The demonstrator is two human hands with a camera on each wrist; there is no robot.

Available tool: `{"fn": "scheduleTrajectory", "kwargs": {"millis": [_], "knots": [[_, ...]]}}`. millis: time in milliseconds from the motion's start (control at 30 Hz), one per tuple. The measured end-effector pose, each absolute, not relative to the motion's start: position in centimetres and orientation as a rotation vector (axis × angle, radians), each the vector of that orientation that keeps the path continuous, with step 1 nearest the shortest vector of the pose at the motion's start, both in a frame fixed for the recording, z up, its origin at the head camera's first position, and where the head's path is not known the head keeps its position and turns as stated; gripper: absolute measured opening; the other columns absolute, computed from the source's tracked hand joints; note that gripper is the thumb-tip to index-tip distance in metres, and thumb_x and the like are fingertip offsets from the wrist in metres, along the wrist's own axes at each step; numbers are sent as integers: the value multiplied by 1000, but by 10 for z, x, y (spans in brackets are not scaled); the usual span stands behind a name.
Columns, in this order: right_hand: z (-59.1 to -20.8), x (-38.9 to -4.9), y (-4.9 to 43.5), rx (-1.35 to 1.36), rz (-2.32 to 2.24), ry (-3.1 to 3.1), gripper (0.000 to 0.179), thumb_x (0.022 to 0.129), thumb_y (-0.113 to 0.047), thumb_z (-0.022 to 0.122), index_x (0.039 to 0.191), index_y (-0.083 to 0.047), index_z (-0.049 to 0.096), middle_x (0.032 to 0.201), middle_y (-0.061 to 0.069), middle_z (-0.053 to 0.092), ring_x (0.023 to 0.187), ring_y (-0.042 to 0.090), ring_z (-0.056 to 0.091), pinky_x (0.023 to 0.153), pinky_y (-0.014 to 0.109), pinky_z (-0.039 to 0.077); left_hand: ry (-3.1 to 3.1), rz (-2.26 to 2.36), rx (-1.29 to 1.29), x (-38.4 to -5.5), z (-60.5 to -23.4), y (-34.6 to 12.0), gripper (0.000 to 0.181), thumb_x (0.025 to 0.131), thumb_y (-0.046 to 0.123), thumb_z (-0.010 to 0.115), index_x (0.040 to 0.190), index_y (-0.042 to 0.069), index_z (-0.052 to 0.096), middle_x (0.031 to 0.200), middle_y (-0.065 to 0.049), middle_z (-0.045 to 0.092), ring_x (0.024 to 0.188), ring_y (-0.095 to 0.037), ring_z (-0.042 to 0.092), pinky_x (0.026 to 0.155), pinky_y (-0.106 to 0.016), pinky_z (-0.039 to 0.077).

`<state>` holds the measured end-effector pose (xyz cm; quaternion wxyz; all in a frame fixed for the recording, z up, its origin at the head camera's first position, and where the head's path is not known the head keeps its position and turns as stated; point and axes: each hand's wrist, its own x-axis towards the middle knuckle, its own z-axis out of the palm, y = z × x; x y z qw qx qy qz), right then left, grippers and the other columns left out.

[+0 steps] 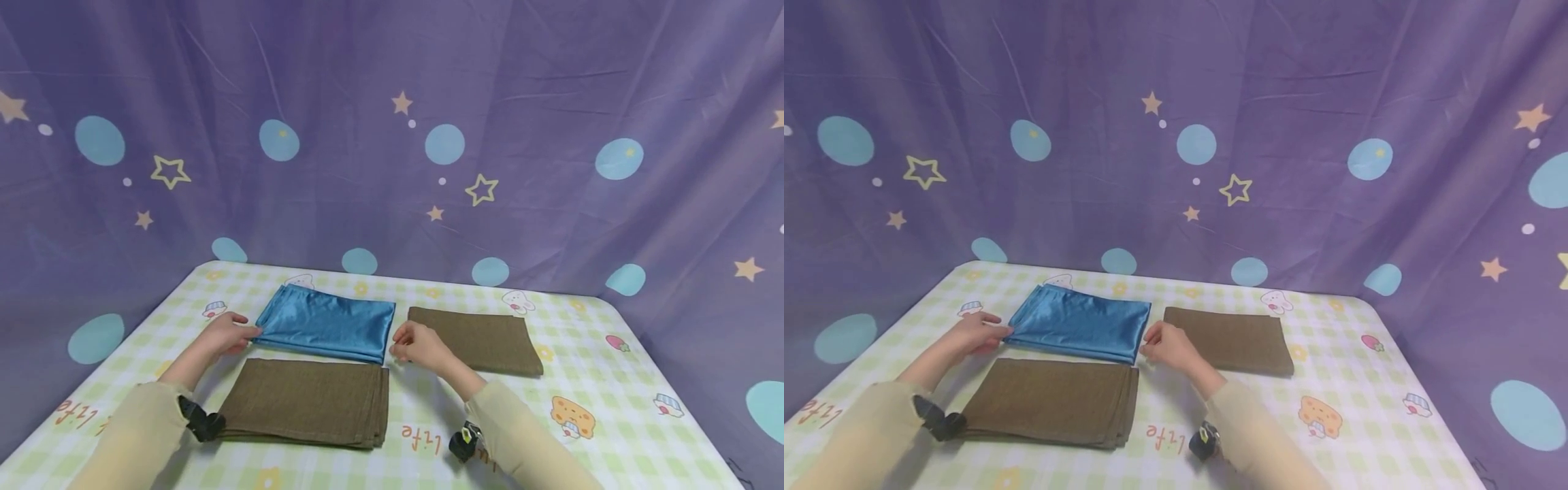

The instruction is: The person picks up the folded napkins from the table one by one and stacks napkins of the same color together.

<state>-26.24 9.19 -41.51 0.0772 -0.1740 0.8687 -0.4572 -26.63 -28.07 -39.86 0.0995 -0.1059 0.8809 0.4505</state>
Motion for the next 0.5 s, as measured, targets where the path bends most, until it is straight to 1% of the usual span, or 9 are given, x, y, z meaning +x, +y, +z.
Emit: {"fn": "scheduleTrajectory", "kwargs": {"millis": [67,133,267,333,433,500], "knots": [[-416,-259,92,-559,-1360,2592,19,81,-11,66,93,-1,57,77,5,62,62,13,60,58,23,48,2572,1360,-330,-265,-400,-282,68,85,19,60,127,-19,24,105,-29,49,80,-19,58,69,-31,52],[-416,-257,91,-597,-1336,2594,18,81,-12,66,92,-1,57,76,4,63,62,14,60,59,23,47,2549,1375,-325,-264,-401,-284,72,83,20,63,127,-20,23,106,-30,50,79,-20,59,69,-31,52],[-416,-251,89,-641,-1271,2591,18,82,-15,66,92,-2,57,75,1,63,61,12,59,58,23,47,2504,1336,-316,-262,-406,-291,77,79,27,68,123,-19,26,99,-27,55,75,-17,57,65,-29,51],[-416,-248,87,-648,-1258,2575,21,82,-16,66,93,-2,57,75,1,63,61,10,59,58,23,47,2476,1311,-295,-259,-408,-293,76,78,30,69,120,-18,28,95,-21,54,73,-17,55,64,-28,51],[-417,-244,86,-657,-1262,2560,25,81,-19,68,95,-1,56,76,1,64,61,9,58,58,24,47,2453,1294,-272,-251,-407,-290,64,80,28,67,114,-15,34,89,-15,51,72,-17,53,62,-29,51],[-417,-243,85,-662,-1250,2577,26,80,-20,68,95,-3,57,77,0,64,62,8,57,58,24,47,2448,1285,-249,-244,-403,-286,53,82,25,64,111,-12,39,87,-12,49,72,-17,52,62,-29,50]]}}
